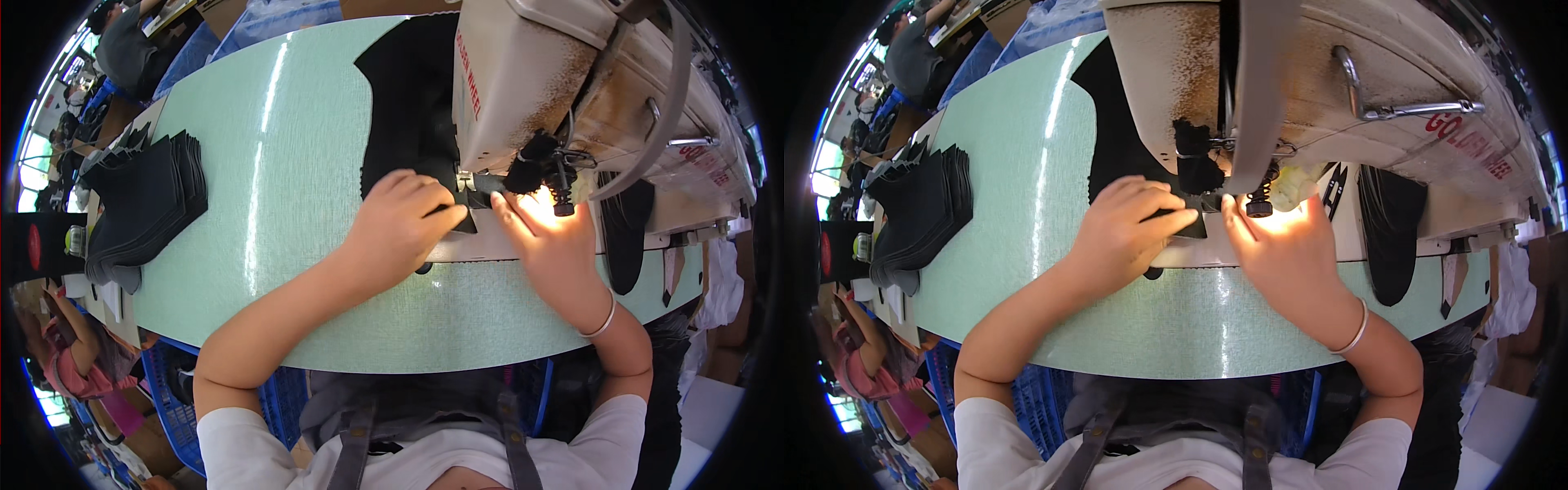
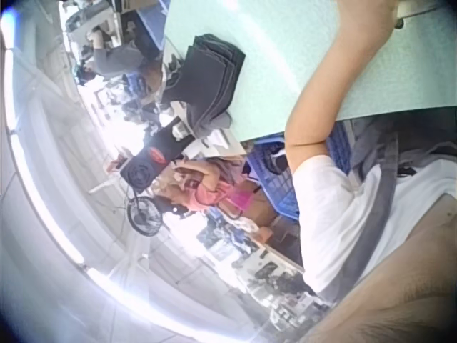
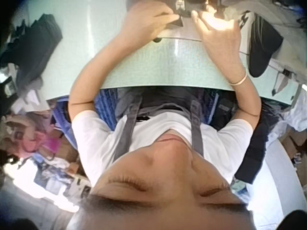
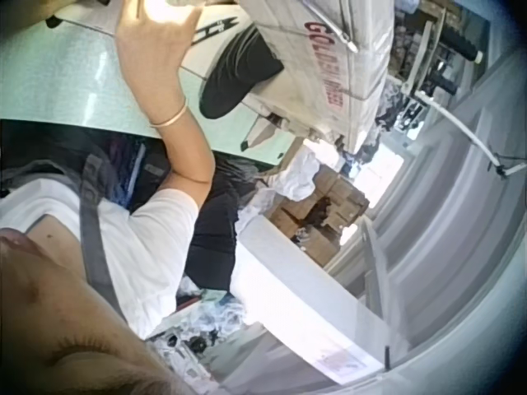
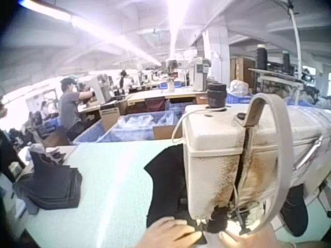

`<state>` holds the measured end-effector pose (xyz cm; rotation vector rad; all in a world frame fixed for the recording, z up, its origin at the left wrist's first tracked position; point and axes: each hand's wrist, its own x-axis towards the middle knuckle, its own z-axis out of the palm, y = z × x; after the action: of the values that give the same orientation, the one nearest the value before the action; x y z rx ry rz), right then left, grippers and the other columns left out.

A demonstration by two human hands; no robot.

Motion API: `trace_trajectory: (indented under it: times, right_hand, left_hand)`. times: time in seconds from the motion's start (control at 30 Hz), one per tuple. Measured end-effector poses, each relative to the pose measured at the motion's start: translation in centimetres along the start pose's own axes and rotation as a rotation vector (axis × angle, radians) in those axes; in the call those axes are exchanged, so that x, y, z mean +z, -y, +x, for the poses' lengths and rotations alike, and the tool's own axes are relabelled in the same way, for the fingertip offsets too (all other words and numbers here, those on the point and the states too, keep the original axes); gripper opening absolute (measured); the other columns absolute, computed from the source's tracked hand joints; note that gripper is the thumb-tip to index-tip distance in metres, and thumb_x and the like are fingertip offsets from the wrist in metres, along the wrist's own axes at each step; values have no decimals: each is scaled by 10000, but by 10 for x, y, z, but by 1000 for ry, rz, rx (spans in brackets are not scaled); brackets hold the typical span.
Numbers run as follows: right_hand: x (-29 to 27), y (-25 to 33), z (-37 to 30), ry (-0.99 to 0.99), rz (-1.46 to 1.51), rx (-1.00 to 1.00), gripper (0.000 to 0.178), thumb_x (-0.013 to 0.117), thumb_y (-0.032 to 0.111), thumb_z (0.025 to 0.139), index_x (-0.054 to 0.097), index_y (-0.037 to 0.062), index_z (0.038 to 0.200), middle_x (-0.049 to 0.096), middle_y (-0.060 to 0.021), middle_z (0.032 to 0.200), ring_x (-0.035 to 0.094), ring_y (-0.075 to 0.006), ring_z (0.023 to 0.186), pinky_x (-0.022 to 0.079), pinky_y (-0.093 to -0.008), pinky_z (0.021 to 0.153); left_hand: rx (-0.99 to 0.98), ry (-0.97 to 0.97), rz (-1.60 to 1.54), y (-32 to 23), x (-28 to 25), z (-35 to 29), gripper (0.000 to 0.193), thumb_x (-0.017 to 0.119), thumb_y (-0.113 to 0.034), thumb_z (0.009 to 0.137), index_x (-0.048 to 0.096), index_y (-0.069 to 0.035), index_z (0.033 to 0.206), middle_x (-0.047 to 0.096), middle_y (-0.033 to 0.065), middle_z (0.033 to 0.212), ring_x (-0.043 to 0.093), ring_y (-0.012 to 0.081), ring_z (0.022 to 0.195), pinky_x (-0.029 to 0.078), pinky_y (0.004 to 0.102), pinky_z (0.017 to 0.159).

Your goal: The person trims threads from a stitched fabric piece using snips, then aligns black fabric panels and sews them together using a sewing machine.

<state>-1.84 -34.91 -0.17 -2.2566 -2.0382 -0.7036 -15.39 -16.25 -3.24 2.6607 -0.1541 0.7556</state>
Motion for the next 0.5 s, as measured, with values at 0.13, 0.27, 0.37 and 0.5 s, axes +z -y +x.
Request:
trace_trajectory:
  times: [0.13, 0.27, 0.37, 0.5]
  right_hand:
    - [18, -9, -7, 1, 216, -54, 293, 618, 114, 769, 689, 48, 1045, 645, -26, 967, 600, -149, 624, 449, -375, 633]
    - [25, -6, -4, -94, 219, -95, 278, 635, 100, 738, 691, 30, 1001, 623, -25, 959, 607, -149, 667, 454, -333, 602]
    - [23, -3, 3, -121, 132, -106, 268, 647, 93, 728, 690, 11, 979, 619, -27, 976, 616, -159, 688, 472, -308, 595]
    - [22, -2, 10, -135, 66, -86, 253, 642, 82, 738, 684, -6, 971, 622, -41, 946, 626, -172, 756, 501, -328, 646]
  left_hand:
    - [-11, 25, -56, -3, 0, 2, 256, 755, -56, 681, 737, -85, 934, 634, 43, 835, 602, 226, 770, 509, 335, 667]
    - [-48, 32, -127, -1, 0, 4, 216, 760, -67, 688, 744, -90, 902, 626, 24, 788, 572, 215, 720, 495, 333, 632]
    - [-46, 29, -79, -1, 1, 6, 208, 762, -77, 694, 744, -87, 901, 630, 29, 793, 591, 222, 752, 505, 333, 644]
    - [-20, -9, -49, 7, 7, 6, 202, 759, -79, 703, 743, -83, 905, 629, 36, 797, 609, 233, 795, 517, 332, 666]
